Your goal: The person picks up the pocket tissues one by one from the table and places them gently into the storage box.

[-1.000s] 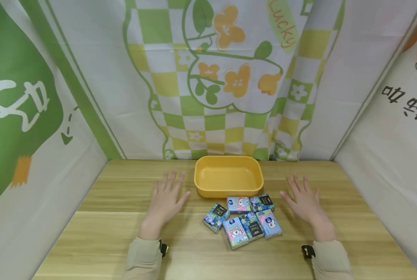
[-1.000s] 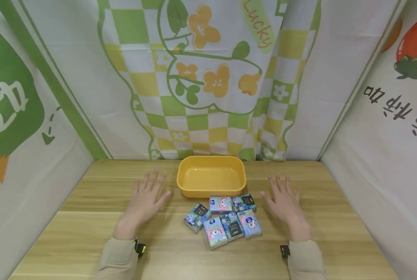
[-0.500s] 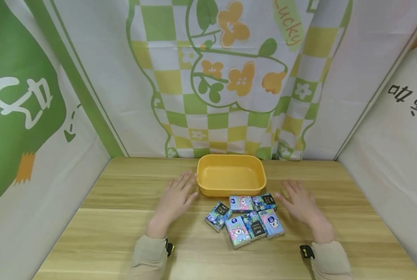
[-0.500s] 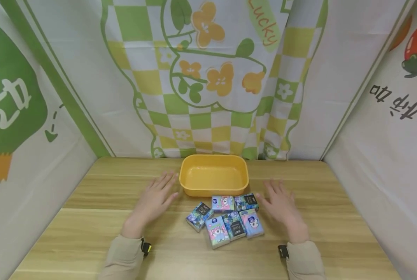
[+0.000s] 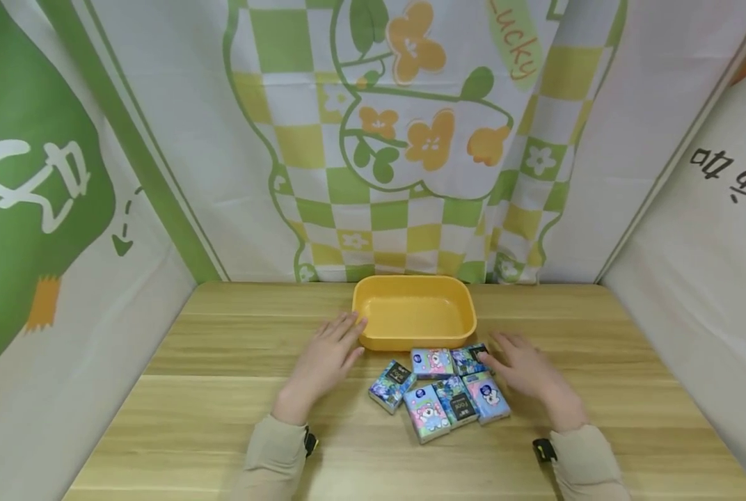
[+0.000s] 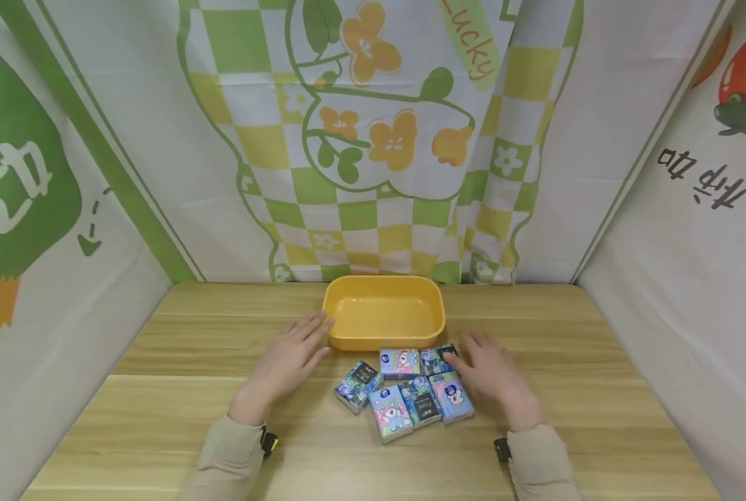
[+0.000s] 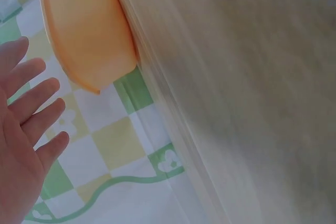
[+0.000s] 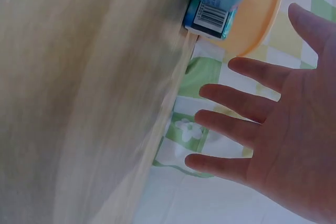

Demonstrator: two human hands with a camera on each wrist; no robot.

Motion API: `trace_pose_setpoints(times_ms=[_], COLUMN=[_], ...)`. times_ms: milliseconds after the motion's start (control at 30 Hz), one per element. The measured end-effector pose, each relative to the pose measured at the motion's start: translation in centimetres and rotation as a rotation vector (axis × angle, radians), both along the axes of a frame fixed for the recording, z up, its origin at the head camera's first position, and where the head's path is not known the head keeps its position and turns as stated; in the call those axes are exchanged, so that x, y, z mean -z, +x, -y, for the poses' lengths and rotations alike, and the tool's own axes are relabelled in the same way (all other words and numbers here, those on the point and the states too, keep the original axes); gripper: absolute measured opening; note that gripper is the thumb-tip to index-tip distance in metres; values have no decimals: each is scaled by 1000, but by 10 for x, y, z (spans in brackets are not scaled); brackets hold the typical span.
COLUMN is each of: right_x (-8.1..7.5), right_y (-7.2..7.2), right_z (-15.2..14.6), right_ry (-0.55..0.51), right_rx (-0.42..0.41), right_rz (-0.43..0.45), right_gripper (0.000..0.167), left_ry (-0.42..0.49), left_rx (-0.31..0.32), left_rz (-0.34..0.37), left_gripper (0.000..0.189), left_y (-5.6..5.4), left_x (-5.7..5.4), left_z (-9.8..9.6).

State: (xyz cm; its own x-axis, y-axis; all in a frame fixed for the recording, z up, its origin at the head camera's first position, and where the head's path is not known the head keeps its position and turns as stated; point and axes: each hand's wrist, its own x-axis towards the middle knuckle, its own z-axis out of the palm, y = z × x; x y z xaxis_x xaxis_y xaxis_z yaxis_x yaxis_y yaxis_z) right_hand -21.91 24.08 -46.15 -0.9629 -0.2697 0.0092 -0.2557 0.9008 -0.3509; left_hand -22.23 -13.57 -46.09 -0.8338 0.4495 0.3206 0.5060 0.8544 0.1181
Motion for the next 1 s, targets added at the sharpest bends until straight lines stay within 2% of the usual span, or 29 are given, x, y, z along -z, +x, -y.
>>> trace_pose_setpoints(times_ms=[200, 733, 1000], right_x=[-1, 4, 3], right_y=[-2, -11, -16], right_z=[7, 12, 13], right_ry=[-6, -9, -8], right_rx=[-24, -71, -111], right_rz=[23, 41, 20], right_gripper=[76, 68, 63], left_ry=[-23, 15, 37], left_rx=[17, 47, 49], left_rz=[24, 22, 27], left_gripper=[50, 43, 41], left_y=[2, -2, -1], left_x=[-4, -1, -1], left_z=[-3, -8, -8])
